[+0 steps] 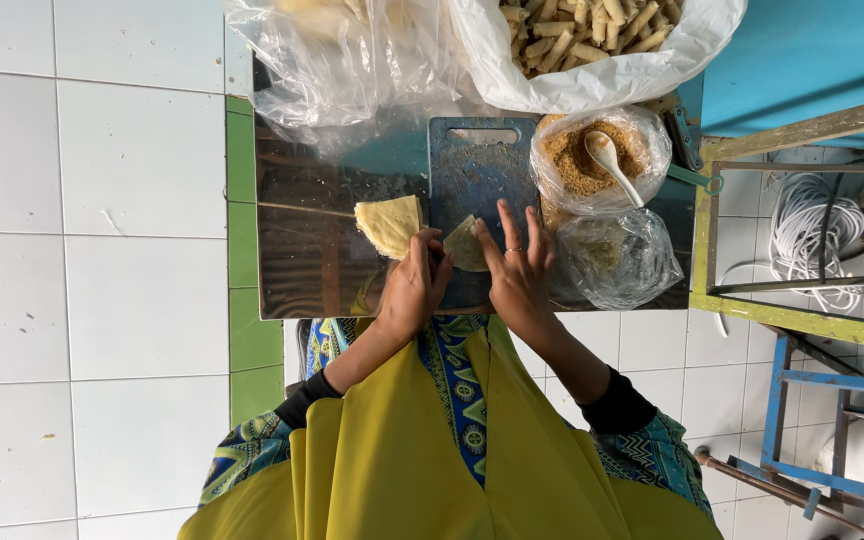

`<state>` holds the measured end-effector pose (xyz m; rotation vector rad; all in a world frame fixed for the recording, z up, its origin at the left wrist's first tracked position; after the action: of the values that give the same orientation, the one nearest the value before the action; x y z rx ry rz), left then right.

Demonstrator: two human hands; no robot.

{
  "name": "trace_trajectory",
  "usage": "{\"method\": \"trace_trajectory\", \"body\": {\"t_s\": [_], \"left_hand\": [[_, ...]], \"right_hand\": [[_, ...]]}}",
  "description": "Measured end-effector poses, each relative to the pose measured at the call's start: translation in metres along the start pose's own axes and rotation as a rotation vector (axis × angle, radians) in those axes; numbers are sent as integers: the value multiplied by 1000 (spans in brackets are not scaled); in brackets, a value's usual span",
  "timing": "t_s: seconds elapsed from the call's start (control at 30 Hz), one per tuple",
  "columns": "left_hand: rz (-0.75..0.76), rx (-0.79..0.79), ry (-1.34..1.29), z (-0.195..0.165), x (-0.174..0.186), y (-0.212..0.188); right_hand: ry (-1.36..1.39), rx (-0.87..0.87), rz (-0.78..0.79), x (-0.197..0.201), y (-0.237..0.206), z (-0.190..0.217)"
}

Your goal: The person pinches off pieces of dough from a large sheet on a cutting board, spoons brown filling from a plastic container onto each piece, folds the dough over the filling into a triangular parcel by hand, and places the finished parcels into a plastic bag on the table.

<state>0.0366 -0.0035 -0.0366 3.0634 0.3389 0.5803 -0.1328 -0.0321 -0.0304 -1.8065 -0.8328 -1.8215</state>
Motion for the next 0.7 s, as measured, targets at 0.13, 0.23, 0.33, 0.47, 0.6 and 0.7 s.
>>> {"method": "trace_trajectory", "body": {"t_s": [0.13, 0.23, 0.33, 0.47, 0.6, 0.7], "left_hand": [[5, -4, 2, -1, 0, 1], [-6, -16, 6, -1, 0, 0], [11, -1, -2, 1, -1, 0], [18, 10, -2, 3, -1, 0], [32, -3, 5, 3, -1, 1], [24, -15, 0, 3, 0, 0]], "right_hand": [[-51, 30, -34, -3, 5, 8], [-98, 59, -17, -4, 7, 16], [-56, 88, -32, -3, 8, 20], [201, 64, -51, -7, 14, 9], [498, -14, -330, 9, 13, -22], [559, -63, -492, 35, 0, -46]]}}
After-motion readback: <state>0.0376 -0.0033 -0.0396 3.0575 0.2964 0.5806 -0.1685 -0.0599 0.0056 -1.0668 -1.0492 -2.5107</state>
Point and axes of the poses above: each hand's wrist, its own y-axis towards the middle knuckle, its own x-axis out of the back of the hand, z = x × y, the point moved 6 cm from there along y, towards the middle knuckle, and after that the axes turned 13 degrees about x, right-handed, at the moved point
